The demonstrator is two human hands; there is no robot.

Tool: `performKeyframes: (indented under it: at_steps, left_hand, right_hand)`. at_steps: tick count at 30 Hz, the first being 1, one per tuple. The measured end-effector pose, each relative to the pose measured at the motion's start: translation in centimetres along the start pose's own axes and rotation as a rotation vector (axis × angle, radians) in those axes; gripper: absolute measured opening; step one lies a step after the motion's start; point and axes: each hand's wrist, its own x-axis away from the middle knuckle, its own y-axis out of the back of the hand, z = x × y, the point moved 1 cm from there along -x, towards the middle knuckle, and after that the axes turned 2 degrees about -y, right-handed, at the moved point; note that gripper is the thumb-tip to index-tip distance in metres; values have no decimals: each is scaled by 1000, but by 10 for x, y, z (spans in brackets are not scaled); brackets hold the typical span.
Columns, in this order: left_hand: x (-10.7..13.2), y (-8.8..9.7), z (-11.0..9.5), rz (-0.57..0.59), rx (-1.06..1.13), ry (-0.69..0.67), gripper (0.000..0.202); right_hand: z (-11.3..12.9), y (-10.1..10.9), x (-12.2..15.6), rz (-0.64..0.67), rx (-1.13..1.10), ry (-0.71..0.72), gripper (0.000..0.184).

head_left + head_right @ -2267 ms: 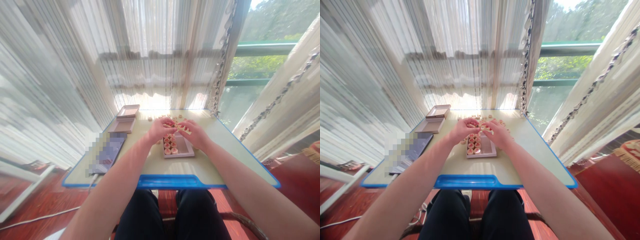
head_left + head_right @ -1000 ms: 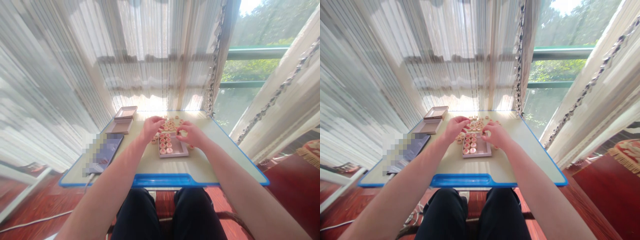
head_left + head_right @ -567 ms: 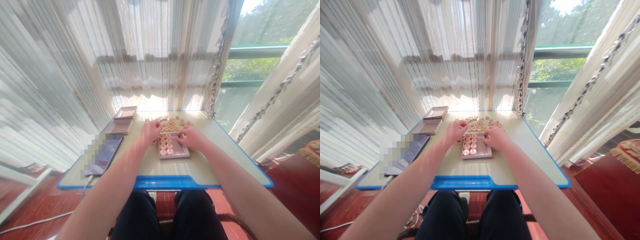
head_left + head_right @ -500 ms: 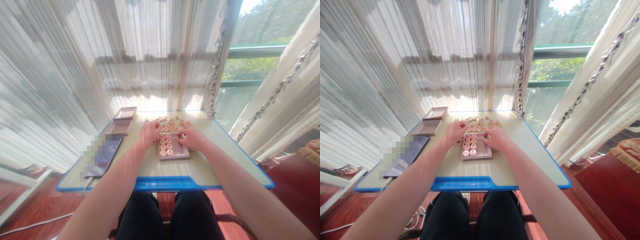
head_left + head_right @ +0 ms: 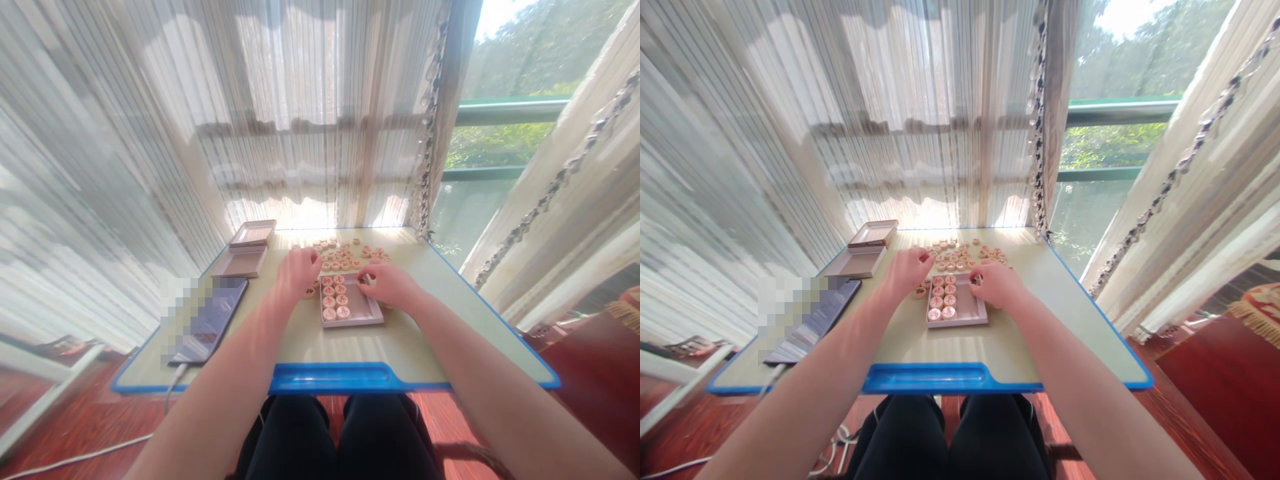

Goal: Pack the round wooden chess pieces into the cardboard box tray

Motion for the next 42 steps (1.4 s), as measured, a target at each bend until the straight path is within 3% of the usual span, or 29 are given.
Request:
performKeyframes:
  at_steps: [16,22,26,28,42]
  left_hand:
    - [2,9,-9,99,-144,4,25]
    - [3,29,4,375,-195,81,13]
    - [5,36,12,584,-168,17,16]
    - [7,36,11,632,-149,-31,21]
    - [8,28,9,602,-110,-97,29]
  right_hand:
    - [3,3,1,26,-36,-21,17]
    - [2,3,0,-1,-55,-3,19]
    - [2,4,0,-36,-71,10,19]
    - [3,4,0,-45,-75,15,18]
    - [8,7,2,-21,-123,29,16]
